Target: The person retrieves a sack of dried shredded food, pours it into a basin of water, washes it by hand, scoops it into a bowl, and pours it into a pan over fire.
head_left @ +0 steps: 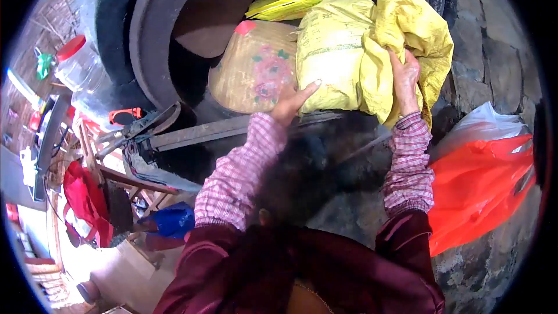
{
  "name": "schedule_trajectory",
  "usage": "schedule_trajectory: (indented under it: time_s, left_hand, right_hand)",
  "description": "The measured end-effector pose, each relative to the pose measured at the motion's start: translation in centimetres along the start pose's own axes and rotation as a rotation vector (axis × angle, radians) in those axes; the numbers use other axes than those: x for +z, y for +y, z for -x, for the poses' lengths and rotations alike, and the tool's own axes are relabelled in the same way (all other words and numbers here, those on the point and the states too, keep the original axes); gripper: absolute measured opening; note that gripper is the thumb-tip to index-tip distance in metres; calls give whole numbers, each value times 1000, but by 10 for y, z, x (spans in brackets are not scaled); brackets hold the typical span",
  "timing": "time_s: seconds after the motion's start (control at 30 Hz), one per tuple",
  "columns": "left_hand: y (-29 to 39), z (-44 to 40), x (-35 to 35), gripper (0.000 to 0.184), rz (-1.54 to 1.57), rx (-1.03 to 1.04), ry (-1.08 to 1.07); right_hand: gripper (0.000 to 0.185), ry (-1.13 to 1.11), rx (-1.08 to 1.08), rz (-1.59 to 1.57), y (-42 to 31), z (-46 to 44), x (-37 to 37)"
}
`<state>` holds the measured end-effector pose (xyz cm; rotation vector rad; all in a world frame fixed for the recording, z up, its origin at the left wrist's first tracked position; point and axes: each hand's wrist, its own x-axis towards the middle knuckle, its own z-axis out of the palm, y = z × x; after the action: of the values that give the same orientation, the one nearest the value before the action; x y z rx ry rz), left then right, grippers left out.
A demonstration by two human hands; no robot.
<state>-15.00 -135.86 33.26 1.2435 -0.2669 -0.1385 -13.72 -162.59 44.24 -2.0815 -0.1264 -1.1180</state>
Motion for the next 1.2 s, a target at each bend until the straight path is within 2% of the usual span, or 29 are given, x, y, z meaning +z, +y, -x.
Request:
schedule_trajectory:
  time_s: [0.07, 0.1, 0.2, 0.3, 0.33, 0.4, 0.47, 0.57, 0.6, 0.73, 0.9, 1.0, 1.07, 1.13, 1.2]
  left_hand:
    - [8, -3, 2, 55, 93, -239, 24]
    - [4, -6, 5, 52, 69, -204, 46]
    - [-18, -18, 6, 47, 297, -90, -55]
    - [16, 12, 9, 44, 289, -52, -31]
    - [26, 24, 8, 43, 299, -45, -35]
    - [45, 58, 7, 42, 371, 21, -111]
    - [61, 102, 5, 40, 408, 114, -158]
    - [78, 174, -3, 40, 399, 68, -172]
    - [78, 198, -8, 41, 282, 23, -111]
    - [97, 296, -23, 42, 340, -75, -225]
    - [79, 397, -67, 45, 421, -145, -329]
    - [77, 421, -73, 44, 393, -164, -281]
    - [70, 427, -70, 41, 376, -122, -214]
    - [56, 429, -61, 37, 352, 32, -108]
    - [56, 436, -62, 34, 225, 37, -5]
  right_hand:
    - [22, -4, 67, -259, -6, -6, 3]
    - [21, -2, 40, -222, -19, -8, -1]
    - [24, 14, 15, -120, -55, -16, -13]
    - [24, 2, -112, -47, -137, -6, -25]
    - [24, -11, -44, -150, -152, -5, -25]
    - [24, -28, -75, -462, -185, 4, -26]
    - [22, 45, -135, -415, -203, 9, -38]
    - [24, 74, -135, -446, -221, 38, -51]
    - [25, 82, -122, -461, -226, 49, -55]
    - [29, 119, -25, -518, -245, 114, -75]
    - [33, 149, 159, -591, -271, 230, -93]
    - [36, 108, 304, -650, -277, 260, -99]
    - [38, 60, 414, -694, -279, 277, -103]
    - [40, 3, 516, -736, -282, 286, -107]
    - [42, -54, 633, -785, -279, 297, -106]
